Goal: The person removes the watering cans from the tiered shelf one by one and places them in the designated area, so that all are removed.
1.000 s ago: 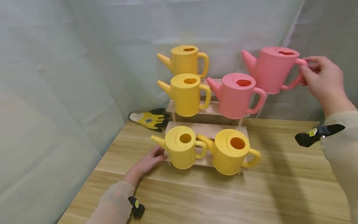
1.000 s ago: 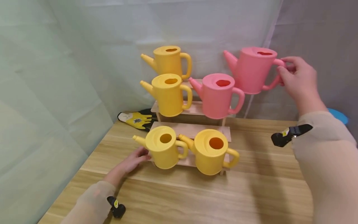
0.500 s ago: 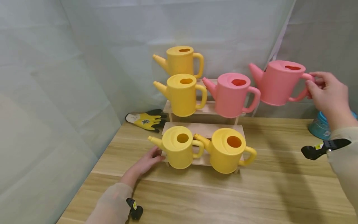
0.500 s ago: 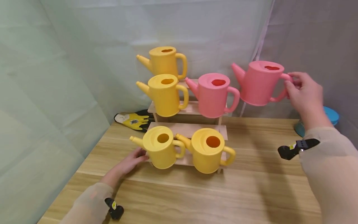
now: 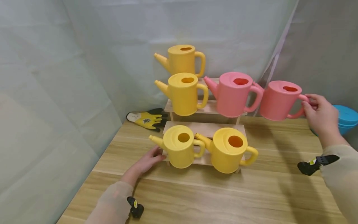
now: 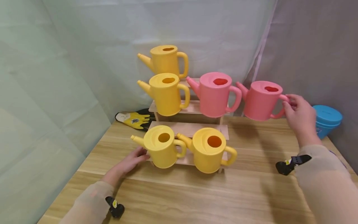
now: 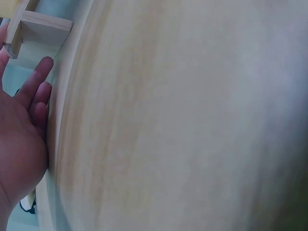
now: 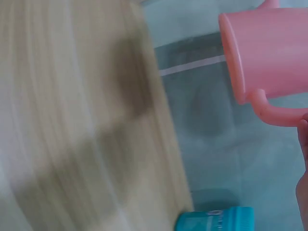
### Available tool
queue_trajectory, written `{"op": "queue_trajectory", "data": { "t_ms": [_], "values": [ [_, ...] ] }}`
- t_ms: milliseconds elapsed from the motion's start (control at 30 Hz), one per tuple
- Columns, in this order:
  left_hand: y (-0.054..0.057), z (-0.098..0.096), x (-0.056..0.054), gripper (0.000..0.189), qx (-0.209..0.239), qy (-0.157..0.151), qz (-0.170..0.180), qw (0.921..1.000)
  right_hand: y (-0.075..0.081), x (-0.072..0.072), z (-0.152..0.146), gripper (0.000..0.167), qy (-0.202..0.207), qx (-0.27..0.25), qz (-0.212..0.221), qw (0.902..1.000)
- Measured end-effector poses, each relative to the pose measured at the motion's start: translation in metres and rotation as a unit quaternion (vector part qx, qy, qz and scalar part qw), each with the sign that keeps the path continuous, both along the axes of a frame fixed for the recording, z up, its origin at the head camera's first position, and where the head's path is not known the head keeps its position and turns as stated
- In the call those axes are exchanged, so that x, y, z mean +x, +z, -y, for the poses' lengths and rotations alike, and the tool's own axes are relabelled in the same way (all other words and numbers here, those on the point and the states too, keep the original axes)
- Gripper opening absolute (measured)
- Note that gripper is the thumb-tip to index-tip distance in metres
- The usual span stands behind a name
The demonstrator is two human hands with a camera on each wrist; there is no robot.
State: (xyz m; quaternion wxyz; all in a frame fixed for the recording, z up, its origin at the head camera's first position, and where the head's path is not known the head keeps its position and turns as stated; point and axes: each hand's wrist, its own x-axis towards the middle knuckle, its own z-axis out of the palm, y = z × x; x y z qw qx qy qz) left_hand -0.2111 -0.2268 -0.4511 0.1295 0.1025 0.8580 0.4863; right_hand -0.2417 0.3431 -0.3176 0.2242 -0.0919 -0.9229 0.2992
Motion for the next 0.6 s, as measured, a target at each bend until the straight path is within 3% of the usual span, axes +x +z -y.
{"op": "queue_trajectory", "data": {
  "t_ms": [200,600],
  "values": [
    [0.001,0.000,0.000,0.062,-0.003,0.002,-0.001,1.0000,-0.026,0.000,0.003,0.055,0.011,-0.039,0.016,0.9990],
    [0.000,-0.001,0.001,0.064,-0.001,0.008,0.002,1.0000,-0.067,-0.007,0.013,0.050,0.023,-0.059,0.043,0.9971]
  ]
}}
